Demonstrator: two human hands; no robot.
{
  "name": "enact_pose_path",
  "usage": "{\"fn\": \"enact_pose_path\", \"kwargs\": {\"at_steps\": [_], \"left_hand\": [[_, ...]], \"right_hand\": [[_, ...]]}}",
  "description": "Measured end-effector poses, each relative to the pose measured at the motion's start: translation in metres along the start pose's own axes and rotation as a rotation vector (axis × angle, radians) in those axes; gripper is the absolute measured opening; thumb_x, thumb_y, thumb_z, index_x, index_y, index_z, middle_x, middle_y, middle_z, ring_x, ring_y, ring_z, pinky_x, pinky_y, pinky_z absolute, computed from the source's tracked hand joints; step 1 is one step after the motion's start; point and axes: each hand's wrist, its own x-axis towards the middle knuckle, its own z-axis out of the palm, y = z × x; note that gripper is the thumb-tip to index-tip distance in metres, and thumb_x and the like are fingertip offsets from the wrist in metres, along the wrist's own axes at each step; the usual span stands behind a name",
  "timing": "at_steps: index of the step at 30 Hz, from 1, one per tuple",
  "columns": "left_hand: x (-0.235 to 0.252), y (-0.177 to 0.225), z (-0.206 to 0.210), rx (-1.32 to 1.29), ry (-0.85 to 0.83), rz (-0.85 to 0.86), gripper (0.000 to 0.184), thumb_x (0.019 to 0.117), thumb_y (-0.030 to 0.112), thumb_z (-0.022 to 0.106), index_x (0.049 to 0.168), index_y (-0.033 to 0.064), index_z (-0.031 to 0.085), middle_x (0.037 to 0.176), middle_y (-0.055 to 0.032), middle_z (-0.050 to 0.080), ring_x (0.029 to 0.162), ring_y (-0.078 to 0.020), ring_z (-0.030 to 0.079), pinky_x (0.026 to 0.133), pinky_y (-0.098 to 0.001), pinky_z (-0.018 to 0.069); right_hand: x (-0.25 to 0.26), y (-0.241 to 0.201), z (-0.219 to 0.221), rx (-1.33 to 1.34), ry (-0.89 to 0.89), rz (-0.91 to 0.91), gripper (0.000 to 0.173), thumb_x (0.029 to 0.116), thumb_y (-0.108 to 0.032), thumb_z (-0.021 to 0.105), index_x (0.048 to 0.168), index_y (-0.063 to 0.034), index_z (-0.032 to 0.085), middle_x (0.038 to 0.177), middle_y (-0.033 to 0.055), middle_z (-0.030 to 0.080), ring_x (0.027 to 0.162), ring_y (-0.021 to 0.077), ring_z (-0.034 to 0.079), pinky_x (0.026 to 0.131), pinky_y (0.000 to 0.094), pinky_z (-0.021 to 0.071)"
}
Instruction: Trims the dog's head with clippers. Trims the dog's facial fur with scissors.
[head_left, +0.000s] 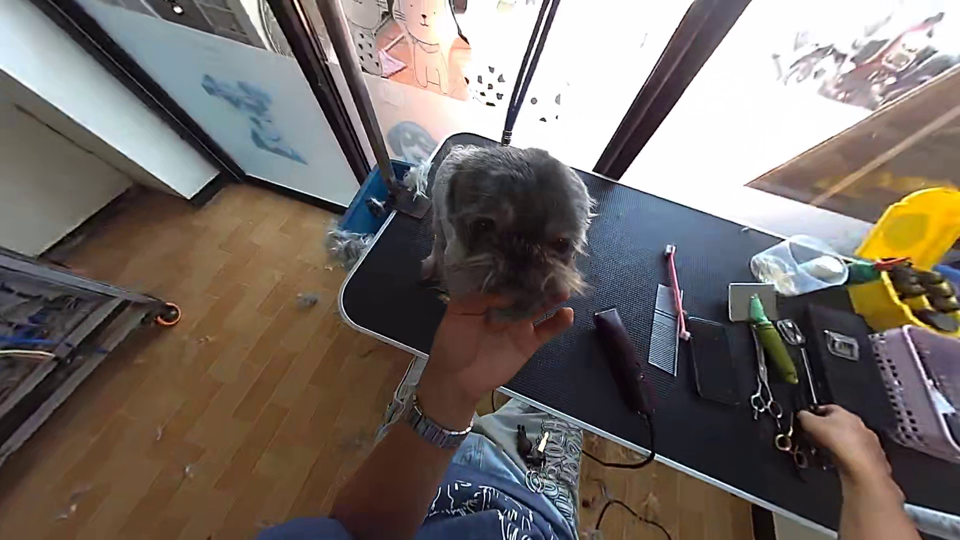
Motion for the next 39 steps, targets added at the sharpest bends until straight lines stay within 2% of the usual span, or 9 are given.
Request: {"fn": "enact_pose_path", "kwargs": {"at_steps": [7, 9, 11, 13, 16, 21, 26, 33, 39], "left_hand": [[0.003, 0.006, 0.011, 0.019, 0.006, -0.041, 0.025, 0.0968, 0.007, 0.044, 0.104, 0.0038, 0.068, 0.096, -0.0163, 0.07, 0.091, -0.0289, 0.071, 0.094, -0.0454, 0.057], [0.004, 0.003, 0.01, 0.049, 0.039, -0.041, 0.024, 0.0975, 0.006, 0.042, 0.098, 0.0035, 0.066, 0.091, -0.0157, 0.07, 0.087, -0.027, 0.072, 0.091, -0.0437, 0.0585], [0.0, -0.001, 0.006, 0.052, 0.049, -0.059, 0.025, 0.0983, 0.007, 0.043, 0.097, 0.0019, 0.067, 0.09, -0.0153, 0.07, 0.085, -0.0257, 0.071, 0.09, -0.0419, 0.0591], [-0.005, -0.003, 0.0, 0.041, 0.055, -0.058, 0.024, 0.0996, 0.009, 0.045, 0.1, 0.0007, 0.067, 0.092, -0.0162, 0.07, 0.085, -0.0259, 0.072, 0.088, -0.0413, 0.0603], [-0.007, -0.004, -0.007, 0.05, 0.065, -0.008, 0.018, 0.098, 0.013, 0.052, 0.102, 0.0032, 0.066, 0.096, -0.0174, 0.071, 0.086, -0.0269, 0.072, 0.085, -0.0424, 0.061], [-0.015, 0.0, -0.007, 0.133, 0.08, 0.041, 0.013, 0.0928, 0.013, 0.064, 0.104, 0.0069, 0.068, 0.097, -0.0158, 0.073, 0.084, -0.0247, 0.073, 0.083, -0.0406, 0.0624], [-0.023, 0.003, -0.011, 0.121, 0.043, 0.043, 0.022, 0.0877, 0.02, 0.076, 0.105, 0.0079, 0.072, 0.099, -0.0144, 0.073, 0.087, -0.0238, 0.074, 0.084, -0.0395, 0.0621], [-0.025, 0.008, -0.014, 0.093, -0.01, -0.004, 0.025, 0.0905, 0.023, 0.074, 0.11, 0.0073, 0.071, 0.102, -0.0161, 0.073, 0.09, -0.0259, 0.074, 0.085, -0.0395, 0.0622], [-0.028, 0.007, -0.015, 0.083, 0.003, -0.033, 0.026, 0.0931, 0.029, 0.071, 0.109, 0.0084, 0.071, 0.102, -0.016, 0.073, 0.09, -0.0265, 0.074, 0.084, -0.0401, 0.0622]], "right_hand": [[-0.061, 0.009, -0.022, 0.005, -0.007, -0.113, 0.045, 0.1049, -0.021, 0.049, 0.145, -0.0001, 0.05, 0.129, 0.0375, 0.059, 0.118, 0.0556, 0.059, 0.096, 0.0748, 0.0418], [-0.087, -0.006, -0.031, 0.18, -0.072, -0.166, 0.043, 0.1077, -0.018, 0.042, 0.148, -0.0028, 0.044, 0.112, 0.0287, 0.066, 0.087, 0.038, 0.071, 0.078, 0.0575, 0.0569], [-0.119, -0.03, -0.039, 0.476, -0.183, -0.266, 0.042, 0.1073, -0.016, 0.039, 0.148, -0.0049, 0.04, 0.092, 0.0144, 0.068, 0.069, 0.0193, 0.07, 0.065, 0.0391, 0.0597], [-0.151, -0.059, -0.048, 0.766, -0.39, -0.408, 0.054, 0.1021, -0.016, 0.042, 0.154, -0.0108, 0.029, 0.098, 0.0081, 0.073, 0.083, 0.0187, 0.075, 0.077, 0.0383, 0.0636], [-0.199, -0.12, -0.066, 0.92, -0.621, -0.678, 0.082, 0.092, -0.02, 0.067, 0.16, -0.0193, 0.022, 0.115, 0.0113, 0.072, 0.104, 0.03, 0.073, 0.092, 0.0467, 0.0614], [-0.254, -0.205, -0.117, 0.565, -0.494, -1.184, 0.071, 0.0936, -0.026, 0.068, 0.156, -0.0348, 0.036, 0.111, -0.0014, 0.071, 0.092, 0.0145, 0.072, 0.079, 0.0284, 0.0629], [-0.285, -0.257, -0.153, -0.009, -0.02, -1.536, 0.059, 0.0934, -0.031, 0.059, 0.151, -0.0359, 0.047, 0.105, -0.0119, 0.071, 0.088, 0.0012, 0.069, 0.071, 0.0255, 0.0613], [-0.277, -0.256, -0.161, -0.03, -0.041, -1.578, 0.057, 0.0968, -0.033, 0.06, 0.152, -0.0407, 0.045, 0.109, -0.0101, 0.071, 0.09, 0.0051, 0.071, 0.074, 0.0288, 0.064], [-0.276, -0.24, -0.149, -0.14, -0.02, -1.7, 0.052, 0.0958, -0.032, 0.051, 0.147, -0.0421, 0.051, 0.086, -0.0068, 0.062, 0.062, 0.0061, 0.059, 0.048, 0.0307, 0.0494]]}}
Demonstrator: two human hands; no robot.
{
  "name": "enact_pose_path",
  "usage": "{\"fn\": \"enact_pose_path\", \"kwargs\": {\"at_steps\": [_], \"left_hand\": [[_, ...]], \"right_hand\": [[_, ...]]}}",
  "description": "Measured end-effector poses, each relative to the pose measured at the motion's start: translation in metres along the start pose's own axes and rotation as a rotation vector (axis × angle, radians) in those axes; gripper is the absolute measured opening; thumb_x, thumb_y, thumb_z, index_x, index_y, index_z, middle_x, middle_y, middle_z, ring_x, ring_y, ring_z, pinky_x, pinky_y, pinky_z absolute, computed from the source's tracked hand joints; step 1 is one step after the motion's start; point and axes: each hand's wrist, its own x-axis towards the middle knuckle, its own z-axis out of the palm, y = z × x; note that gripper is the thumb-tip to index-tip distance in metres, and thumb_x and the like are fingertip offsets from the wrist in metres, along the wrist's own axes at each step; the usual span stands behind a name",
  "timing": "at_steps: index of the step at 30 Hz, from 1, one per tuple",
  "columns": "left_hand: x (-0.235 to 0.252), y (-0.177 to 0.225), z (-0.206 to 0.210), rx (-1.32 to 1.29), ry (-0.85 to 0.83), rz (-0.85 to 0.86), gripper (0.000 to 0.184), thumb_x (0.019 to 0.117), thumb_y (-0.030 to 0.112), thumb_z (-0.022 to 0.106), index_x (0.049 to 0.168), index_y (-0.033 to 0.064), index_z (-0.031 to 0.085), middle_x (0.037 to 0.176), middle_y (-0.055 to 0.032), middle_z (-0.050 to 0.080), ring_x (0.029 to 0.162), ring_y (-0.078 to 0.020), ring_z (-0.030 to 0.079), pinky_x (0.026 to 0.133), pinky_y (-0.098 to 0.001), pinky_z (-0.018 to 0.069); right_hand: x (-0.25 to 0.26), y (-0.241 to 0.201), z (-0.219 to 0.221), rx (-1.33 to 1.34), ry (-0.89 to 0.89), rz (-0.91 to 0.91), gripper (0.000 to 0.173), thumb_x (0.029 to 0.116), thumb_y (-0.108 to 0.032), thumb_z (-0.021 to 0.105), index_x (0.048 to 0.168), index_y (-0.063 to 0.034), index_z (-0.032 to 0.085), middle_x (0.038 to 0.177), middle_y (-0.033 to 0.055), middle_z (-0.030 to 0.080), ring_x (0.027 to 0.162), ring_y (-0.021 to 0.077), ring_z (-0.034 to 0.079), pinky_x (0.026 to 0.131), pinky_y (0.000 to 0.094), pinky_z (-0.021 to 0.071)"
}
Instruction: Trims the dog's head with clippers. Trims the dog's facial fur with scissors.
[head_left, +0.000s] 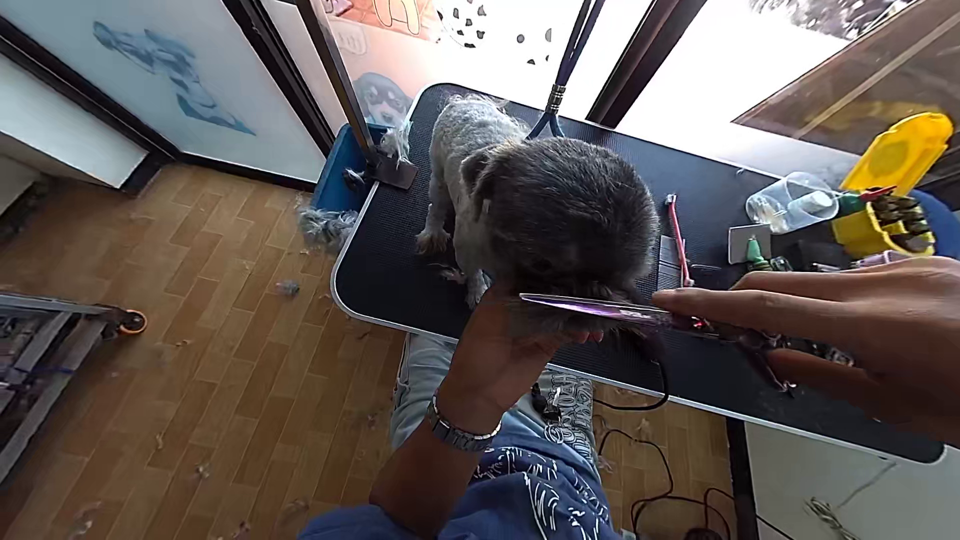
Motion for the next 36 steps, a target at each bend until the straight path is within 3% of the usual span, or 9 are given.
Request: {"fn": "enact_pose_path", "kwargs": {"at_steps": [5, 8, 14, 16, 18, 19, 23, 28, 36], "left_hand": [[0.001, -0.003, -0.003, 0.033, -0.011, 0.018, 0.026, 0.0937, 0.028, 0.07, 0.111, 0.0095, 0.071, 0.104, -0.0154, 0.073, 0.092, -0.0266, 0.074, 0.085, -0.0409, 0.0617], [0.002, -0.006, -0.004, 0.02, -0.009, 0.005, 0.024, 0.0961, 0.029, 0.067, 0.112, 0.0112, 0.072, 0.106, -0.0143, 0.073, 0.095, -0.0268, 0.074, 0.087, -0.0425, 0.0614], [0.002, -0.011, 0.001, 0.002, 0.015, -0.035, 0.023, 0.1, 0.028, 0.061, 0.113, 0.0115, 0.071, 0.108, -0.0142, 0.073, 0.097, -0.0277, 0.073, 0.087, -0.0442, 0.0612], [0.003, -0.012, 0.002, 0.007, -0.018, -0.039, 0.023, 0.1, 0.028, 0.061, 0.113, 0.0114, 0.07, 0.109, -0.0139, 0.073, 0.097, -0.0272, 0.073, 0.087, -0.0437, 0.0614], [0.003, -0.012, 0.003, -0.013, -0.041, -0.048, 0.024, 0.0996, 0.027, 0.061, 0.112, 0.0096, 0.071, 0.109, -0.0149, 0.073, 0.098, -0.0277, 0.073, 0.088, -0.0436, 0.0611], [0.003, -0.012, 0.004, -0.017, -0.044, -0.054, 0.024, 0.1001, 0.026, 0.06, 0.112, 0.0087, 0.071, 0.109, -0.0155, 0.072, 0.097, -0.0278, 0.073, 0.088, -0.0431, 0.061], [0.003, -0.014, 0.007, -0.008, -0.05, -0.06, 0.026, 0.1016, 0.026, 0.057, 0.113, 0.0082, 0.07, 0.11, -0.0148, 0.072, 0.098, -0.0269, 0.073, 0.088, -0.0427, 0.0606], [0.0, -0.018, 0.005, -0.032, -0.036, -0.07, 0.027, 0.1007, 0.027, 0.059, 0.114, 0.0065, 0.07, 0.11, -0.0162, 0.072, 0.097, -0.0276, 0.073, 0.088, -0.0432, 0.0604], [-0.004, -0.019, 0.005, -0.062, -0.064, -0.066, 0.026, 0.1003, 0.024, 0.06, 0.115, 0.0054, 0.069, 0.113, -0.0173, 0.071, 0.1, -0.0296, 0.072, 0.09, -0.0453, 0.0598]], "right_hand": [[0.008, -0.018, -0.011, -0.073, -0.014, 0.053, 0.064, 0.0907, -0.024, 0.051, 0.153, -0.04, 0.047, 0.083, -0.005, 0.061, 0.055, 0.0123, 0.057, 0.042, 0.0375, 0.0455], [0.005, -0.025, -0.02, -0.088, -0.025, 0.139, 0.066, 0.0901, -0.022, 0.052, 0.153, -0.0376, 0.045, 0.09, -0.0031, 0.065, 0.062, 0.0169, 0.062, 0.045, 0.043, 0.0476], [-0.006, -0.029, -0.011, -0.1, 0.013, 0.127, 0.065, 0.0894, -0.02, 0.05, 0.152, -0.0361, 0.048, 0.081, -0.0031, 0.059, 0.054, 0.0159, 0.056, 0.039, 0.0404, 0.0423], [-0.008, -0.03, -0.015, -0.081, 0.038, 0.201, 0.066, 0.0893, -0.019, 0.054, 0.153, -0.034, 0.046, 0.088, 0.0, 0.064, 0.062, 0.0193, 0.061, 0.045, 0.044, 0.0471], [-0.013, -0.037, -0.02, -0.048, 0.072, 0.308, 0.065, 0.088, -0.017, 0.062, 0.151, -0.0284, 0.05, 0.102, 0.0048, 0.071, 0.076, 0.0246, 0.069, 0.059, 0.0495, 0.0555], [-0.016, -0.04, -0.017, -0.052, 0.083, 0.325, 0.064, 0.0888, -0.02, 0.062, 0.151, -0.0274, 0.05, 0.103, 0.0041, 0.071, 0.078, 0.0233, 0.069, 0.06, 0.0483, 0.0567], [-0.036, -0.04, 0.011, -0.102, 0.178, 0.27, 0.056, 0.0976, -0.031, 0.054, 0.153, -0.0342, 0.048, 0.093, 0.0048, 0.065, 0.066, 0.0223, 0.063, 0.048, 0.0422, 0.0464], [-0.043, -0.036, 0.024, -0.158, 0.19, 0.249, 0.056, 0.0962, -0.034, 0.054, 0.152, -0.0357, 0.049, 0.101, 0.0056, 0.065, 0.071, 0.0234, 0.064, 0.048, 0.0418, 0.0459], [-0.039, -0.041, 0.028, -0.16, 0.182, 0.218, 0.057, 0.0956, -0.031, 0.052, 0.153, -0.0358, 0.049, 0.099, 0.0057, 0.063, 0.064, 0.0233, 0.062, 0.043, 0.0418, 0.0433]]}}
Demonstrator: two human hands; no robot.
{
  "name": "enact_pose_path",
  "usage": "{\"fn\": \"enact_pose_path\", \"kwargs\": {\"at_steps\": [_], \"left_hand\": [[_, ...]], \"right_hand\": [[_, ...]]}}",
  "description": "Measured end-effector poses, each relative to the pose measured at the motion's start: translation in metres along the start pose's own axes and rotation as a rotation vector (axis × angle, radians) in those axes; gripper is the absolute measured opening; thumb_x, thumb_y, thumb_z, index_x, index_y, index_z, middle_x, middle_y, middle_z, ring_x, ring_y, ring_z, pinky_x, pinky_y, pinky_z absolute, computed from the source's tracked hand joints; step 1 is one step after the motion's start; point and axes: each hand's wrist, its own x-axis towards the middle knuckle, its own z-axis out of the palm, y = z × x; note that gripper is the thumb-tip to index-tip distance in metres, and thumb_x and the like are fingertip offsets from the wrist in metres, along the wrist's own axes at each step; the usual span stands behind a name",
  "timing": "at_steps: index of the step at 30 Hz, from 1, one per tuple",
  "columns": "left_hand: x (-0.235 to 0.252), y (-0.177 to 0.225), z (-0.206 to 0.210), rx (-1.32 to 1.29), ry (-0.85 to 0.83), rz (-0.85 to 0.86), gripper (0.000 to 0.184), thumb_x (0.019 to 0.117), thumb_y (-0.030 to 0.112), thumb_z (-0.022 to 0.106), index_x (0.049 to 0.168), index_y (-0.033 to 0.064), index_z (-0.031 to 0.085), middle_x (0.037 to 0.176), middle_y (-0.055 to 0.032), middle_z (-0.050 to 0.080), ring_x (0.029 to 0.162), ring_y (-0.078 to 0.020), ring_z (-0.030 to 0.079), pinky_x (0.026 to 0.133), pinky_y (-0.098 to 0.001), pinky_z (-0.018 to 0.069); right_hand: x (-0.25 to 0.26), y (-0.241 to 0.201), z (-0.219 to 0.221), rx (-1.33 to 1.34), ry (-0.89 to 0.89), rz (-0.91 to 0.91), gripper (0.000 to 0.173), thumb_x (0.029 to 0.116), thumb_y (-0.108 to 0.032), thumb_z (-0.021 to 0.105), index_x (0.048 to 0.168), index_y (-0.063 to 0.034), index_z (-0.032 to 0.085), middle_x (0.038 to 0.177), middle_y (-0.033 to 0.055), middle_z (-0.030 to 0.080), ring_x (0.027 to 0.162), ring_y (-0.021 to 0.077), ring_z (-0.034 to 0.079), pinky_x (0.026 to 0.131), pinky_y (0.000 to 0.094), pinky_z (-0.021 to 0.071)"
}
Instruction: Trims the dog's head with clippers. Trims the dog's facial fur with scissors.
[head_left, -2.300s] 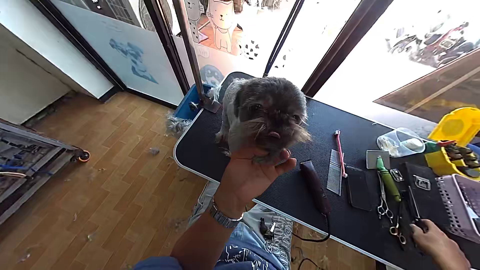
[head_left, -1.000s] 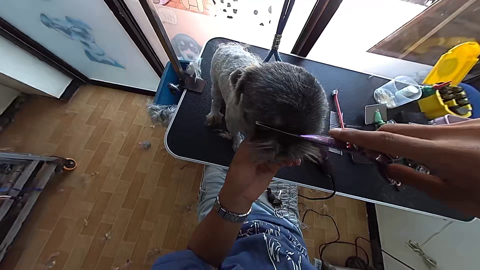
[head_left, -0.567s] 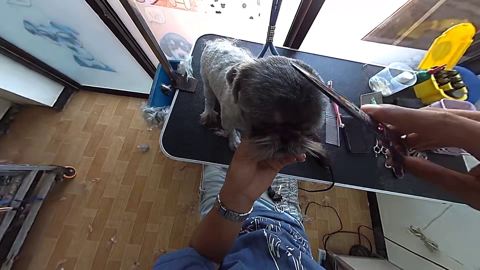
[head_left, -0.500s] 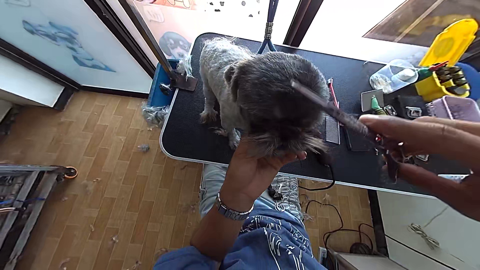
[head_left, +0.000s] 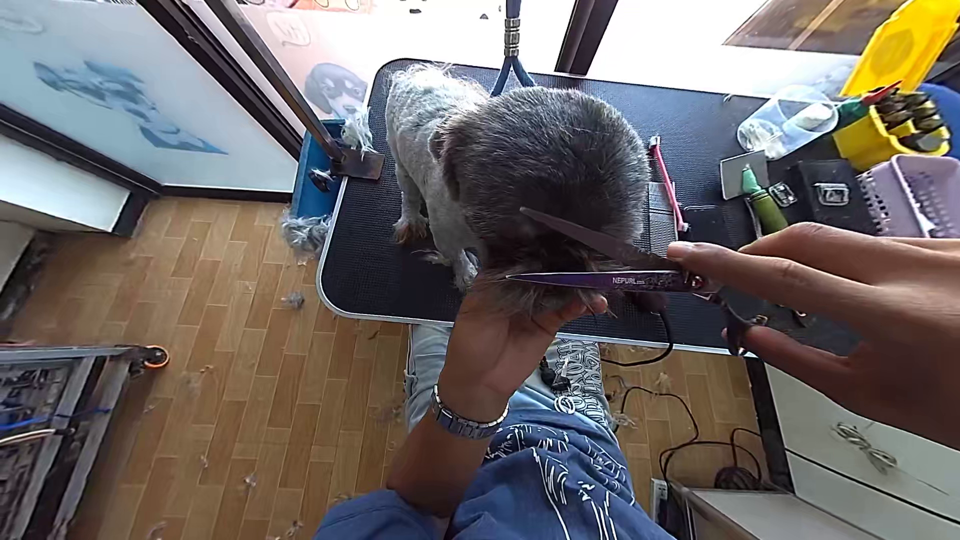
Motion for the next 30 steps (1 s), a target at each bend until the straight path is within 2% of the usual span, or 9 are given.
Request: {"fn": "enact_pose_path", "kwargs": {"at_steps": [5, 12, 17, 20, 23, 25, 27, 30], "left_hand": [[-0.001, -0.001, 0.001, 0.04, 0.003, 0.001, 0.029, 0.1016, 0.03, 0.057, 0.116, 0.0079, 0.069, 0.112, -0.0155, 0.071, 0.099, -0.0274, 0.072, 0.089, -0.0434, 0.0598], [-0.002, 0.0, 0.003, 0.03, -0.008, -0.002, 0.027, 0.1021, 0.027, 0.056, 0.115, 0.0066, 0.07, 0.109, -0.015, 0.072, 0.097, -0.0265, 0.073, 0.091, -0.0438, 0.0594], [-0.003, 0.001, 0.002, 0.021, 0.0, -0.002, 0.025, 0.101, 0.026, 0.059, 0.114, 0.0071, 0.07, 0.107, -0.0156, 0.072, 0.095, -0.0267, 0.073, 0.089, -0.0423, 0.06], [-0.003, 0.002, 0.002, 0.015, 0.007, 0.0, 0.025, 0.1007, 0.025, 0.059, 0.113, 0.0071, 0.07, 0.107, -0.0159, 0.073, 0.095, -0.0274, 0.073, 0.089, -0.043, 0.06], [-0.004, 0.001, 0.001, 0.021, 0.009, 0.004, 0.026, 0.1012, 0.027, 0.058, 0.114, 0.0076, 0.07, 0.109, -0.0159, 0.072, 0.097, -0.0278, 0.073, 0.09, -0.0435, 0.0599], [-0.004, 0.0, 0.0, 0.026, 0.018, 0.0, 0.026, 0.0996, 0.028, 0.06, 0.113, 0.0083, 0.07, 0.108, -0.0149, 0.072, 0.097, -0.0271, 0.073, 0.09, -0.0436, 0.0595], [-0.003, 0.0, 0.001, 0.02, 0.04, 0.0, 0.026, 0.0981, 0.029, 0.062, 0.111, 0.0078, 0.071, 0.107, -0.0153, 0.073, 0.096, -0.0277, 0.073, 0.09, -0.0446, 0.06], [-0.003, -0.001, 0.001, 0.017, 0.041, -0.001, 0.026, 0.0959, 0.029, 0.065, 0.111, 0.0087, 0.071, 0.107, -0.0145, 0.072, 0.098, -0.0276, 0.073, 0.09, -0.0451, 0.06]], "right_hand": [[0.002, -0.002, -0.007, -0.011, -0.026, 0.011, 0.058, 0.0974, -0.025, 0.05, 0.154, -0.0382, 0.046, 0.097, 0.0065, 0.063, 0.061, 0.0252, 0.06, 0.042, 0.0433, 0.0415], [0.005, -0.004, -0.014, 0.0, -0.03, -0.01, 0.058, 0.0989, -0.018, 0.047, 0.155, -0.0337, 0.046, 0.089, 0.0069, 0.062, 0.057, 0.025, 0.059, 0.041, 0.0429, 0.0401], [0.007, 0.001, -0.015, 0.03, -0.02, -0.021, 0.059, 0.095, -0.025, 0.053, 0.153, -0.0355, 0.048, 0.092, 0.0034, 0.065, 0.063, 0.0221, 0.063, 0.044, 0.0428, 0.0446], [0.01, 0.002, -0.016, 0.029, -0.039, -0.033, 0.061, 0.0925, -0.026, 0.055, 0.152, -0.0367, 0.049, 0.093, 0.0029, 0.064, 0.063, 0.0221, 0.062, 0.044, 0.0426, 0.044], [0.013, 0.005, -0.018, 0.026, -0.051, -0.041, 0.06, 0.0958, -0.022, 0.051, 0.154, -0.0369, 0.047, 0.091, 0.0037, 0.064, 0.061, 0.0219, 0.061, 0.043, 0.0424, 0.043], [0.014, 0.008, -0.019, 0.037, -0.048, -0.035, 0.059, 0.0968, -0.023, 0.05, 0.154, -0.0366, 0.046, 0.092, 0.0036, 0.065, 0.063, 0.0221, 0.062, 0.044, 0.0437, 0.0445], [0.017, 0.01, -0.024, 0.041, -0.057, -0.011, 0.062, 0.0933, -0.021, 0.053, 0.153, -0.0353, 0.047, 0.092, 0.0031, 0.066, 0.066, 0.0227, 0.063, 0.046, 0.0451, 0.0465], [0.025, 0.004, -0.043, 0.037, -0.138, 0.072, 0.066, 0.0887, -0.008, 0.061, 0.15, -0.03, 0.053, 0.098, 0.0079, 0.067, 0.075, 0.0279, 0.066, 0.055, 0.0479, 0.0497]]}}
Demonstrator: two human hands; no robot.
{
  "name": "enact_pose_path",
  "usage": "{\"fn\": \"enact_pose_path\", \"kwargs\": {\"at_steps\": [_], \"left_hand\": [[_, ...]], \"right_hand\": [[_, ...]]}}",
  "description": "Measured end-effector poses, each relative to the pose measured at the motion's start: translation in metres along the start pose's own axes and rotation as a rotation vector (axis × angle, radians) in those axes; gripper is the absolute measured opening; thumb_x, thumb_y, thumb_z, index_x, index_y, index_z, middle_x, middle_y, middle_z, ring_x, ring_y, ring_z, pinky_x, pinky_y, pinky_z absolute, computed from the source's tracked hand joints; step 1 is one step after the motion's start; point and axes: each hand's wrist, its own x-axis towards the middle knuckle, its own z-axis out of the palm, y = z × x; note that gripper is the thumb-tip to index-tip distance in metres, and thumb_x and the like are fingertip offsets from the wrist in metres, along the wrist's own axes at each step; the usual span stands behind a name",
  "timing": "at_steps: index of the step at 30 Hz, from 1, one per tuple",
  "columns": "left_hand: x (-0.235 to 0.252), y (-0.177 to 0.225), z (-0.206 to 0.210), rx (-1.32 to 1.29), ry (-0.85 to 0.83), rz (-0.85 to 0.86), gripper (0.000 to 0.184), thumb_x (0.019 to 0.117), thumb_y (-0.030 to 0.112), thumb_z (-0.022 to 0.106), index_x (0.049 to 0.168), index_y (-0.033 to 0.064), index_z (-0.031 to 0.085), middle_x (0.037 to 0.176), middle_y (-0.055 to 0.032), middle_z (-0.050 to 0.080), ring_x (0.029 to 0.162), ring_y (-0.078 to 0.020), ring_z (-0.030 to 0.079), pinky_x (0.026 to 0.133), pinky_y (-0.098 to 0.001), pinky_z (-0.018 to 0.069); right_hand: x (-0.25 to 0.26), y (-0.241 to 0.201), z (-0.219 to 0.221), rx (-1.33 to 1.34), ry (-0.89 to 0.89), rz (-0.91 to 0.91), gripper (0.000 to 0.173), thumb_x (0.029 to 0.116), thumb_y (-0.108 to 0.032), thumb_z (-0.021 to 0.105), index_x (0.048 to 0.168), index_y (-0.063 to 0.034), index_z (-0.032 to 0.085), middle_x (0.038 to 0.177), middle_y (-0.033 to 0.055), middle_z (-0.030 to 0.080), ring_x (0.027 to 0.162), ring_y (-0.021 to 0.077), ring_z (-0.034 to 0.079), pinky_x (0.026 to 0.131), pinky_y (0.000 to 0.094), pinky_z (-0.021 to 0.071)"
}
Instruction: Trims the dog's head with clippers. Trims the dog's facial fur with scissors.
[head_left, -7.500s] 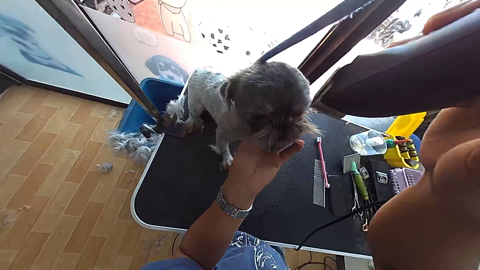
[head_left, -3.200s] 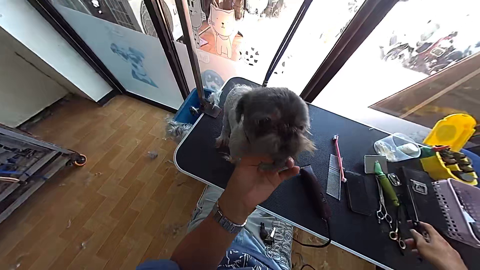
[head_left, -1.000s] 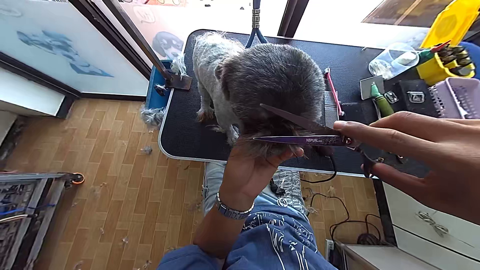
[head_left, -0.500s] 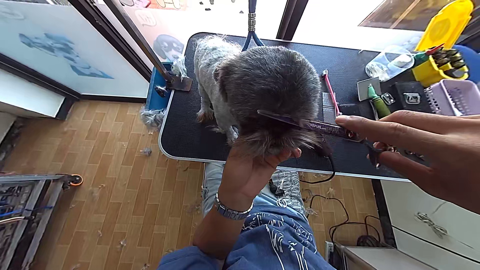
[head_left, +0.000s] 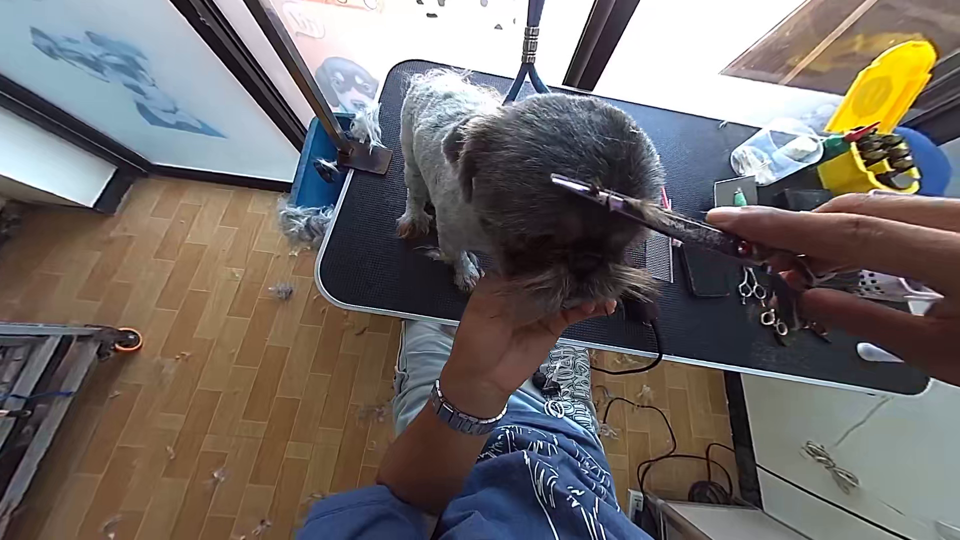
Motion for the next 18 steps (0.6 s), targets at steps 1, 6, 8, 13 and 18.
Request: {"fn": "enact_pose_path", "kwargs": {"at_steps": [1, 6, 8, 13, 18], "left_hand": [[0.0, 0.0, 0.0, -0.003, 0.0, 0.002, 0.026, 0.0969, 0.03, 0.064, 0.111, 0.0095, 0.071, 0.108, -0.014, 0.072, 0.099, -0.0274, 0.072, 0.09, -0.0452, 0.06], [-0.002, -0.001, -0.005, -0.035, -0.004, 0.014, 0.025, 0.1, 0.029, 0.059, 0.109, 0.0096, 0.071, 0.107, -0.0136, 0.073, 0.098, -0.0266, 0.073, 0.089, -0.0434, 0.0608], [-0.003, 0.0, -0.008, -0.054, -0.017, 0.02, 0.026, 0.0998, 0.031, 0.059, 0.109, 0.0097, 0.071, 0.107, -0.0134, 0.073, 0.1, -0.0267, 0.072, 0.09, -0.0443, 0.0602], [-0.004, 0.006, -0.008, -0.051, -0.063, 0.038, 0.026, 0.0992, 0.031, 0.061, 0.111, 0.0098, 0.071, 0.108, -0.0136, 0.073, 0.1, -0.0266, 0.073, 0.088, -0.043, 0.061], [-0.003, 0.009, -0.008, -0.017, -0.075, 0.05, 0.021, 0.0964, 0.025, 0.066, 0.11, 0.0106, 0.072, 0.109, -0.013, 0.073, 0.099, -0.0256, 0.073, 0.087, -0.0423, 0.0616]], "right_hand": [[0.002, -0.005, -0.007, -0.014, -0.032, 0.03, 0.065, 0.0894, -0.005, 0.063, 0.149, -0.0307, 0.055, 0.099, 0.0082, 0.067, 0.076, 0.0283, 0.066, 0.057, 0.0475, 0.0494], [0.014, -0.016, -0.021, -0.104, -0.074, -0.065, 0.062, 0.0889, -0.014, 0.065, 0.147, -0.0339, 0.058, 0.104, 0.0075, 0.063, 0.078, 0.0261, 0.062, 0.058, 0.0439, 0.046], [0.016, -0.02, -0.021, -0.123, -0.078, -0.064, 0.06, 0.0898, -0.015, 0.065, 0.146, -0.034, 0.059, 0.106, 0.0093, 0.062, 0.078, 0.0277, 0.062, 0.058, 0.0454, 0.0458], [0.02, -0.028, -0.012, -0.143, -0.01, -0.067, 0.056, 0.0926, -0.013, 0.06, 0.144, -0.0339, 0.061, 0.11, 0.0162, 0.063, 0.082, 0.0339, 0.063, 0.062, 0.0501, 0.0477], [0.023, -0.033, -0.015, -0.198, -0.001, -0.067, 0.058, 0.094, -0.01, 0.057, 0.147, -0.0351, 0.058, 0.109, 0.0171, 0.062, 0.081, 0.0359, 0.063, 0.061, 0.0503, 0.047]]}}
